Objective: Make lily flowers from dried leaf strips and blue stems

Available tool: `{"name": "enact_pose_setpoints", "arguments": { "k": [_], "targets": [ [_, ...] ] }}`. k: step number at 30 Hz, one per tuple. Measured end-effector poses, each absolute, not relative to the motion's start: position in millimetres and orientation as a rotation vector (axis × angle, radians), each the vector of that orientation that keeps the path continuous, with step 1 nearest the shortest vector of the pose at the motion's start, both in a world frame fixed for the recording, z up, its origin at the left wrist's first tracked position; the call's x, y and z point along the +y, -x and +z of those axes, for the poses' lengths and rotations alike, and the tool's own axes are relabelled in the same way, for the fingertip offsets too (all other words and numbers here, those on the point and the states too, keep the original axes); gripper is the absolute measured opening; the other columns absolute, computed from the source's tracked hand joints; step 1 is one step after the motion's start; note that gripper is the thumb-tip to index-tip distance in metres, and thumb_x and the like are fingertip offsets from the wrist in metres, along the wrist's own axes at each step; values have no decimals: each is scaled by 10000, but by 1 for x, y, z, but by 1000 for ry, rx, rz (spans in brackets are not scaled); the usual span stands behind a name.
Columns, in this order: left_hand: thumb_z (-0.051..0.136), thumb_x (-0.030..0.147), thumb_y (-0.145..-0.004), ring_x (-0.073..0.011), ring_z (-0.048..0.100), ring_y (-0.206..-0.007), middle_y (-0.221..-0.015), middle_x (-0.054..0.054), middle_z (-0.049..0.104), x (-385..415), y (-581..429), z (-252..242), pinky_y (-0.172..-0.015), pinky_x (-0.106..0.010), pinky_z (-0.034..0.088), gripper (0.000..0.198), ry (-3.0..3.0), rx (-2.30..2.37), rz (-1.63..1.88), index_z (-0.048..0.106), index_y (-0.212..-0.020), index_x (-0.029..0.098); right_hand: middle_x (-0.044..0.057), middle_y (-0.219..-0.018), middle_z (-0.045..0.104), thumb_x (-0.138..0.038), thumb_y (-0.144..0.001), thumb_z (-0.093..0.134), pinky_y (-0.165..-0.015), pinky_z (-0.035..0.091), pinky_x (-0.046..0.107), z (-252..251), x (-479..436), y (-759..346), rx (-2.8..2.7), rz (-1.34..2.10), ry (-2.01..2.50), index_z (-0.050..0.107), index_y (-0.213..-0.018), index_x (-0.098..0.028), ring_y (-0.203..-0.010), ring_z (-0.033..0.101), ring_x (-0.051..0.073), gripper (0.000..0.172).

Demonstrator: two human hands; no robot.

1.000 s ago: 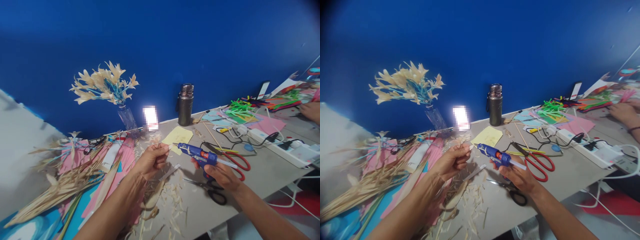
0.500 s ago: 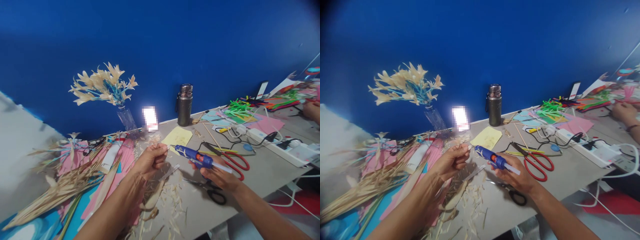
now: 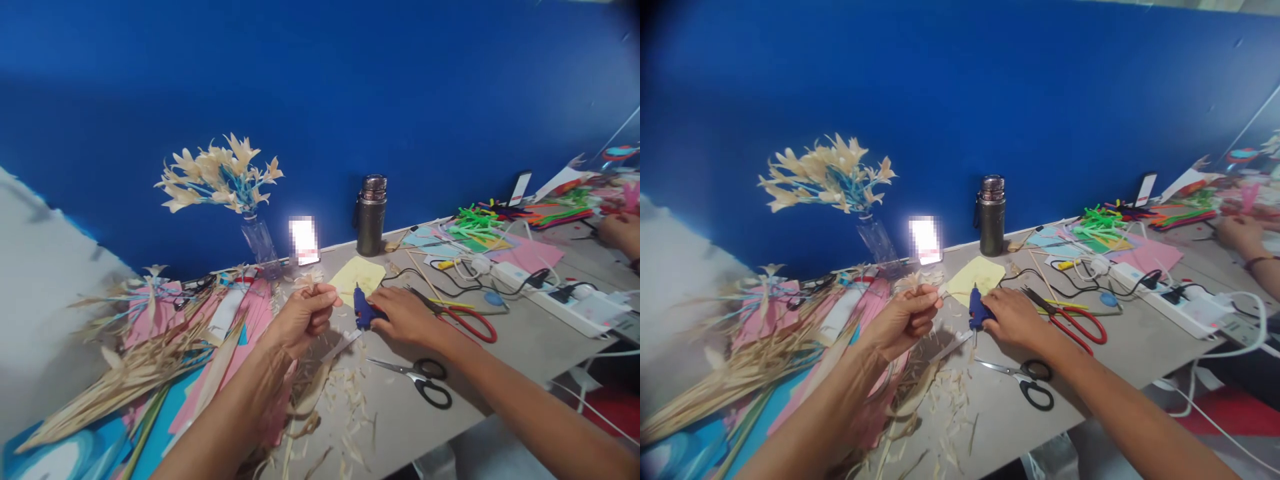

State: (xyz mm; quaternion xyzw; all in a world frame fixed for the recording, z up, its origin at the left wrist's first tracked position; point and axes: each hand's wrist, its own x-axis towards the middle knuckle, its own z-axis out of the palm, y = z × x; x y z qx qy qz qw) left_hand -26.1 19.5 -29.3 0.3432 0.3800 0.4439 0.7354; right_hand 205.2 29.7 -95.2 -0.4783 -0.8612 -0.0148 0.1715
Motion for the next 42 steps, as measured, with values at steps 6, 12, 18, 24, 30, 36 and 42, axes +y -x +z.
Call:
{"name": "enact_pose_setpoints", "arguments": {
  "k": [6,12,18,24,30,36,42],
  "targets": [
    [890,223,-585,5,256,-384,-641,26,629,15,21,-30,-373,-143,111,387,-752,797,937,572,-793,145,74,-867,692,-175,-947,580,-741,412,328,-61,7,-170,-1971,-511,1033,697,-880,-197,-810,595,203,138],
    [874,225,-584,9,237,-377,-635,21,628,9,17,-31,-377,-153,104,370,-763,793,935,564,-769,146,64,-832,678,-127,-927,590,-700,400,321,-51,7,-153,-1932,-642,895,729,-846,-212,-764,560,188,182],
    [824,251,-631,-16,321,-444,-691,-3,602,4,15,-28,-411,-163,193,271,-804,772,1003,630,-770,123,64,-816,677,-142,-912,598,-714,431,320,-54,13,-156,-1899,-500,878,750,-853,-217,-776,579,192,180],
    [712,352,-761,-67,412,-545,-680,-3,509,5,16,-31,-484,-204,292,304,-938,843,1204,746,-861,67,29,-779,692,-334,-873,674,-638,468,293,-38,29,-152,-1395,348,991,734,-830,-195,-664,588,159,157],
    [773,404,-760,-39,310,-438,-575,29,510,9,22,-33,-461,-222,217,347,-1084,862,1265,733,-900,89,7,-755,694,-423,-745,800,-608,447,263,-37,27,-137,-1065,863,876,741,-848,-189,-661,580,140,263],
    [769,376,-767,-37,275,-384,-561,21,618,10,23,-32,-427,-201,176,333,-1018,728,1241,584,-955,172,-11,-708,643,-419,-728,824,-542,384,240,-37,18,-133,-963,940,847,728,-838,-193,-605,507,112,269],
    [833,348,-706,-57,420,-447,-665,-25,684,13,24,-34,-466,-207,282,294,-1047,756,1372,645,-824,155,-9,-697,619,-401,-727,832,-524,367,239,-33,4,-132,-921,944,804,722,-817,-201,-600,486,110,245]
  ]
}}
